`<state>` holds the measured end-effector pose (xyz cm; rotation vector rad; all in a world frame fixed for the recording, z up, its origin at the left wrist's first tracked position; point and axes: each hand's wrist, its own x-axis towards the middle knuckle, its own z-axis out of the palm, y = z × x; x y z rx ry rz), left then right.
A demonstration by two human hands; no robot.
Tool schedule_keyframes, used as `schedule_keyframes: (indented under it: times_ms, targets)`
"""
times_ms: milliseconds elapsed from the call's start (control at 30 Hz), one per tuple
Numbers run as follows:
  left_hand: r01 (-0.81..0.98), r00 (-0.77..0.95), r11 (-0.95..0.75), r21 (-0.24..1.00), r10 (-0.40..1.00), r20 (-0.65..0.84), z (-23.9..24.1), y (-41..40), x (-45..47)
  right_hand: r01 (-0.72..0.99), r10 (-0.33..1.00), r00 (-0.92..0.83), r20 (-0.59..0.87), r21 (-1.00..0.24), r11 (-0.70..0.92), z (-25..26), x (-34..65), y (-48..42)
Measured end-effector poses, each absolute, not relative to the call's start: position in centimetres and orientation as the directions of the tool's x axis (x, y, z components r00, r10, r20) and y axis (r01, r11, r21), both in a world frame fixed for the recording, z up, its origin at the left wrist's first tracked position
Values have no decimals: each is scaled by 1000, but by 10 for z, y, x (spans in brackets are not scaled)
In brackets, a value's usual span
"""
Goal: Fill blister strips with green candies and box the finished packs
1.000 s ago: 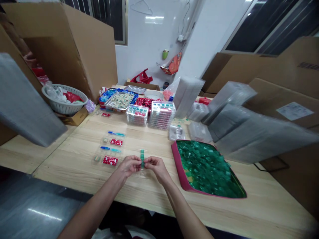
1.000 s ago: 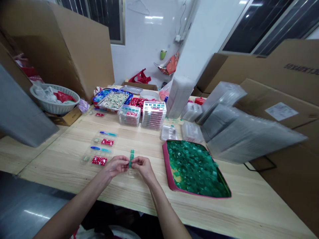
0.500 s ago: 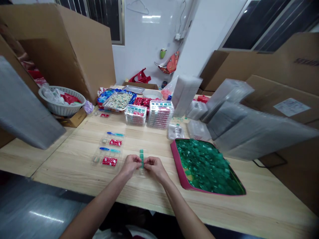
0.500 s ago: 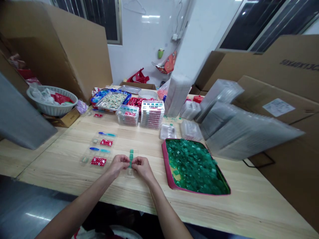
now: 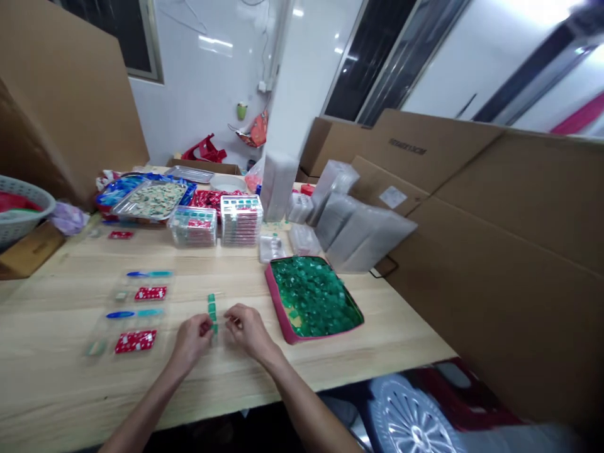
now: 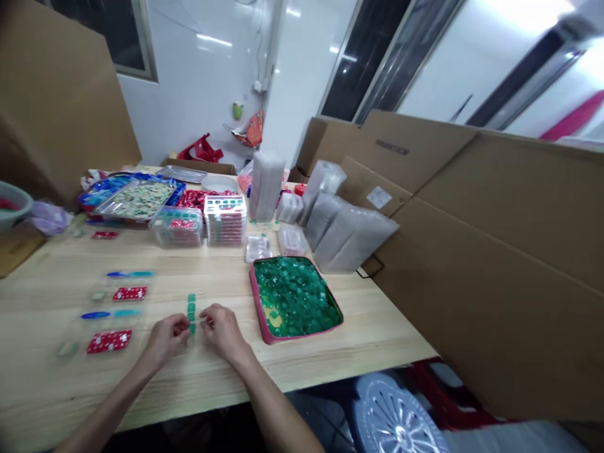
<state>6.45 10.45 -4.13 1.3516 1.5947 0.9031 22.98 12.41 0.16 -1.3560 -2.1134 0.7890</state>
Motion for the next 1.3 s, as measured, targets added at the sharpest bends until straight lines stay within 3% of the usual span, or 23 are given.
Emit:
schedule_keyframes:
  times_ms: [200, 367, 467, 533, 567, 633, 700, 833, 933, 1067, 1167, 1300]
  targets:
    - [426, -83, 155, 891, 988, -133, -50, 107, 64, 899, 974, -219, 63, -376, 227, 36, 331, 148]
    - [376, -132, 152, 914, 985, -110, -52, 106, 61, 927, 968, -244, -55, -307, 216, 27, 375, 151]
    - [337, -219, 143, 931, 973, -70, -41, 103, 58, 927, 968, -245, -54, -306, 217, 27, 377, 149]
    - [295, -250, 130, 946, 967, -55, -30, 102, 58, 888, 974, -224, -18, -415, 197, 30, 368, 149]
    - [266, -245, 124, 956, 968, -57, -24, 102, 59, 827, 976, -217, -5, -532, 181, 32, 360, 149]
    - [191, -196, 113, 975, 978, -75, -12, 103, 62, 583, 974, -224, -24, -805, 114, 33, 334, 148]
    - [113, -119, 106, 988, 989, -92, -4, 104, 66, 290, 954, -285, -90, -957, -3, 31, 300, 142]
    - [-79, 20, 147, 986, 989, -146, -2, 97, 67, -14, 905, -382, -189, -978, -210, 10, 236, 126]
    - [-38, 19, 188, 981, 982, -187, -12, 88, 62, -78, 877, -424, -227, -955, -285, -13, 215, 116]
    - [143, -39, 198, 970, 980, -194, -26, 82, 59, 43, 852, -454, -261, -961, -272, -32, 213, 111]
    - [309, -71, 186, 933, 982, -173, -31, 81, 62, 294, 884, -418, -208, -952, -84, -36, 213, 111]
    - [510, -104, 169, 844, 985, -134, -32, 80, 67, 547, 922, -377, -81, -823, 151, -32, 207, 109]
